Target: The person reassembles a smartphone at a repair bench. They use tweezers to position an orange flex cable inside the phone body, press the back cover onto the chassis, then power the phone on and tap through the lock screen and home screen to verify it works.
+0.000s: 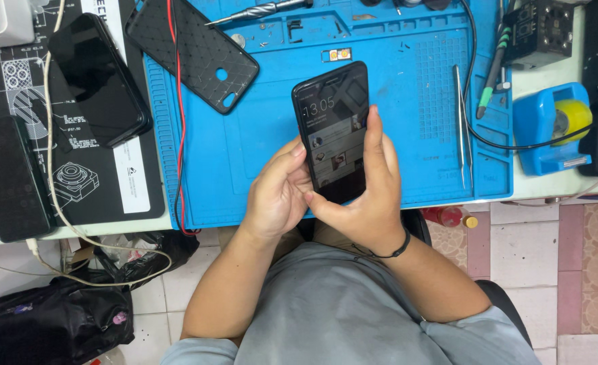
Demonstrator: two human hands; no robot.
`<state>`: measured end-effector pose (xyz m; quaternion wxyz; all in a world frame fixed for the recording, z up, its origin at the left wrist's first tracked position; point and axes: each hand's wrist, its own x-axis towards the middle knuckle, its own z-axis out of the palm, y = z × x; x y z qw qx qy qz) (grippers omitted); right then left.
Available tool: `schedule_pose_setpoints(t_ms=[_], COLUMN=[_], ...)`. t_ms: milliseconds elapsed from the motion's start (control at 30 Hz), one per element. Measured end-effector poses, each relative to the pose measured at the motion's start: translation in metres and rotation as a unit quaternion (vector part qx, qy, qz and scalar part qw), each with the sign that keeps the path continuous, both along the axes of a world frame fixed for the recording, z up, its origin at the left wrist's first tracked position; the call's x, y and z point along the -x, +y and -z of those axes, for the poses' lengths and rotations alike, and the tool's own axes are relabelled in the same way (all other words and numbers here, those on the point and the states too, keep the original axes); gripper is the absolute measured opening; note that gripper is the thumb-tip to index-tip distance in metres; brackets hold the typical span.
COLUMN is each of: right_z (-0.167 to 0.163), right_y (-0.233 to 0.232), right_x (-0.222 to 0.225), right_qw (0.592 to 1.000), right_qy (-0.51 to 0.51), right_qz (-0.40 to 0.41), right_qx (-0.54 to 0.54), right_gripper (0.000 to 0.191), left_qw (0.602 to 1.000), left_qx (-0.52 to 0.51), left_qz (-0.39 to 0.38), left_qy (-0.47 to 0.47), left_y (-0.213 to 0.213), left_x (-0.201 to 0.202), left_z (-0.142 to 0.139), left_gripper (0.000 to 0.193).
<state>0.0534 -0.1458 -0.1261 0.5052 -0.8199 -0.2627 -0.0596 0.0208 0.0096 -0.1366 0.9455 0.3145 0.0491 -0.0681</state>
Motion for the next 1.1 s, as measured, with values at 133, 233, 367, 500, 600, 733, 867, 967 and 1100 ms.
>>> schedule_pose_setpoints(t_ms=[133, 233, 367, 500, 600, 733, 867, 967, 1100], right_z=[0.0, 0.001, 0.001, 0.001, 0.002, 0.002, 0.003, 0.004, 0.008], right_y=[0.0, -0.001, -0.001, -0.001, -0.002, -0.001, -0.002, -0.008, -0.023], right_x=[0.0, -0.001, -0.001, 0.0, 0.0, 0.0, 0.0, -0.003, -0.011], right_qw=[1.0, 1.0, 1.0, 1.0, 1.0, 1.0, 1.0, 1.0, 0.951], right_qy=[-0.006, -0.011, -0.006, -0.003, -0.004, -0.007, -0.001, 0.01, 0.189], right_qz=[-0.001, 0.005, 0.004, 0.003, 0.002, 0.003, 0.001, -0.017, -0.177], right_qx=[-0.003, 0.003, 0.007, 0.002, 0.002, 0.005, 0.005, -0.01, -0.17], right_gripper=[0.125, 0.125, 0.124, 0.124, 0.124, 0.125, 0.126, 0.126, 0.126], left_qw=[1.0, 1.0, 1.0, 1.0, 1.0, 1.0, 1.0, 0.999, 0.989], left_qx=[0.004, 0.015, 0.011, 0.007, 0.001, 0.006, 0.022, 0.017, -0.114], left_qz=[-0.005, -0.002, 0.001, 0.001, 0.001, -0.008, -0.015, -0.031, -0.038], left_qy=[0.008, 0.006, 0.007, -0.002, -0.003, 0.005, -0.014, -0.008, -0.09], left_y=[0.0, -0.001, 0.0, 0.0, -0.001, 0.0, 0.001, 0.003, 0.018], left_x=[0.0, 0.001, 0.002, 0.001, 0.001, 0.002, 0.005, 0.007, 0.006], left_z=[-0.001, -0.001, 0.0, 0.0, -0.001, 0.002, 0.012, 0.019, 0.018], left_gripper=[0.054, 0.055, 0.055, 0.055, 0.055, 0.055, 0.054, 0.052, 0.062])
